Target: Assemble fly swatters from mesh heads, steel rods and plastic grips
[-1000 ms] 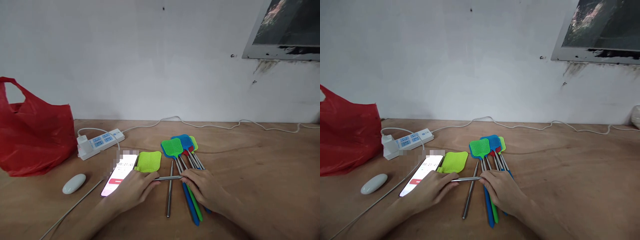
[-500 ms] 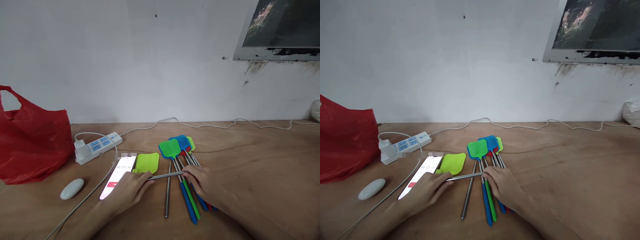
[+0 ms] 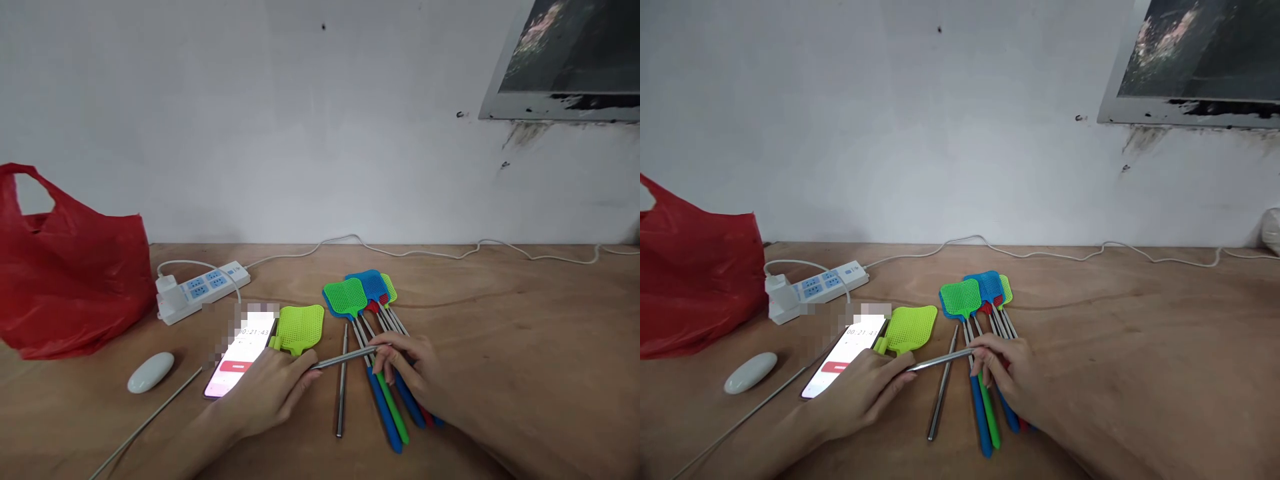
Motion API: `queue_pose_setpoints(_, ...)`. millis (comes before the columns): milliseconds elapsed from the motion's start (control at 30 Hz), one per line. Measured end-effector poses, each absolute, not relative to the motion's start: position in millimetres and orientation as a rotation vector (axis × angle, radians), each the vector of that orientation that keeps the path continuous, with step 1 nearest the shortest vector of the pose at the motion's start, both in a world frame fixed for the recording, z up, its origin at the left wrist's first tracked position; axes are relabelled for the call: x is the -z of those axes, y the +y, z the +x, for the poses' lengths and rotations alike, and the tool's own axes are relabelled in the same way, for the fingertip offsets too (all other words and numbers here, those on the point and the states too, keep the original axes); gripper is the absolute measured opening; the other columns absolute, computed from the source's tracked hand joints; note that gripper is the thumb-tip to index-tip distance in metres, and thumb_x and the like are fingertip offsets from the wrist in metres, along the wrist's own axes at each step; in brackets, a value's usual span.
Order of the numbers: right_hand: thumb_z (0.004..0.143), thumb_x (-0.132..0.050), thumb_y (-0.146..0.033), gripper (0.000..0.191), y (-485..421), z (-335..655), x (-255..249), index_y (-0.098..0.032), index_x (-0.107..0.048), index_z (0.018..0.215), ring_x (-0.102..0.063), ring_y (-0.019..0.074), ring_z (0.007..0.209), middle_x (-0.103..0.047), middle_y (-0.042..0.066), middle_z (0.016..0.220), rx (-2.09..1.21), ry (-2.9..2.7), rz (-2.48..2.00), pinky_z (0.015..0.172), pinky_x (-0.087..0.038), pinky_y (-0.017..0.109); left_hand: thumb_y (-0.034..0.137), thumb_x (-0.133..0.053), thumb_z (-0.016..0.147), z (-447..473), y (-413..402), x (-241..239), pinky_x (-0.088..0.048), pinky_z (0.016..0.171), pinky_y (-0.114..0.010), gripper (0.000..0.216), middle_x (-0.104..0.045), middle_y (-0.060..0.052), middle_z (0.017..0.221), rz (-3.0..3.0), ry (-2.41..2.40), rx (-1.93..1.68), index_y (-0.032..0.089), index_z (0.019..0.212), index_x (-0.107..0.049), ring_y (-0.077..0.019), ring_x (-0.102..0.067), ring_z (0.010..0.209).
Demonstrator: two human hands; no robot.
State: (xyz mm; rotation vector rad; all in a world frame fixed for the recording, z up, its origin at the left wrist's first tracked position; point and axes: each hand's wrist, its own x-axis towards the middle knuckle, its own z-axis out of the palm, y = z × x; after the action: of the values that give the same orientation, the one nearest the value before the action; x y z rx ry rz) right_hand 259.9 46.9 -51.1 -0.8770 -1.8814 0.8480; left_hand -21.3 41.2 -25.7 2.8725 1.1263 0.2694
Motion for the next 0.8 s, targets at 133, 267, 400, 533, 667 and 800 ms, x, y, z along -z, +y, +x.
queue_pose_setpoints(133,0.102,-0.051,-0.039,0.028,51,260,48,-0.023,-0.064,0.122,-0.062,0.0116,0.059,-0.072,0.000,0.080,-0.931,-1.705,-0.938,0.056,-0.053,0.022,0.028,-0.021,0.109,-16,38,23,-0.030,0.054,-0.033,0.030,-0.064,-0.001,0.068,2.872,1.230,-0.118,0.022,0.102,-0.050,-0.0258,-0.062,0.059)
queue_pose_setpoints(267,0.103,-0.048,-0.043,0.031,52,266,40,-0.023,-0.068,0.116,-0.061,0.0118,0.063,-0.069,0.000,0.081,-0.830,-1.649,-1.075,0.059,-0.051,0.022,0.025,-0.022,0.107,-15,36,23,-0.028,0.053,-0.034,0.032,-0.068,-0.004,0.069,2.813,1.504,0.031,0.021,0.102,-0.053,-0.0281,-0.066,0.061)
queue_pose_setpoints(400,0.103,-0.047,-0.043,0.033,50,267,39,-0.021,-0.071,0.099,-0.059,0.0116,0.057,-0.065,-0.001,0.071,-0.745,-1.695,-1.143,0.055,-0.047,0.022,0.025,-0.030,0.104,-13,32,24,-0.031,0.055,-0.034,0.031,-0.071,-0.008,0.074,2.758,1.656,0.080,0.020,0.094,-0.058,-0.0303,-0.068,0.066)
queue_pose_setpoints(533,0.103,-0.047,-0.039,0.032,49,267,41,-0.021,-0.072,0.095,-0.061,0.0125,0.059,-0.065,-0.002,0.067,-0.615,-1.758,-1.171,0.060,-0.047,0.024,0.030,-0.040,0.101,-11,25,24,-0.035,0.057,-0.034,0.031,-0.070,-0.008,0.075,2.695,1.608,0.030,0.021,0.080,-0.059,-0.0297,-0.068,0.069)
queue_pose_setpoints(667,0.103,-0.047,-0.037,0.030,48,268,41,-0.022,-0.071,0.095,-0.062,0.0136,0.061,-0.065,-0.002,0.067,-0.553,-1.808,-1.175,0.061,-0.047,0.025,0.034,-0.043,0.102,-12,22,17,-0.038,0.060,-0.030,0.025,-0.071,-0.002,0.083,2.571,1.217,-0.189,0.023,0.090,-0.063,-0.0217,-0.066,0.071)
queue_pose_setpoints(800,0.103,-0.046,-0.032,0.027,45,266,37,-0.022,-0.071,0.097,-0.062,0.0143,0.061,-0.065,-0.002,0.068,-0.479,-1.920,-1.182,0.060,-0.046,0.025,0.028,-0.045,0.101,-13,25,16,-0.039,0.064,-0.030,0.020,-0.071,-0.001,0.092,2.570,1.091,-0.268,0.025,0.108,-0.063,-0.0213,-0.067,0.077)
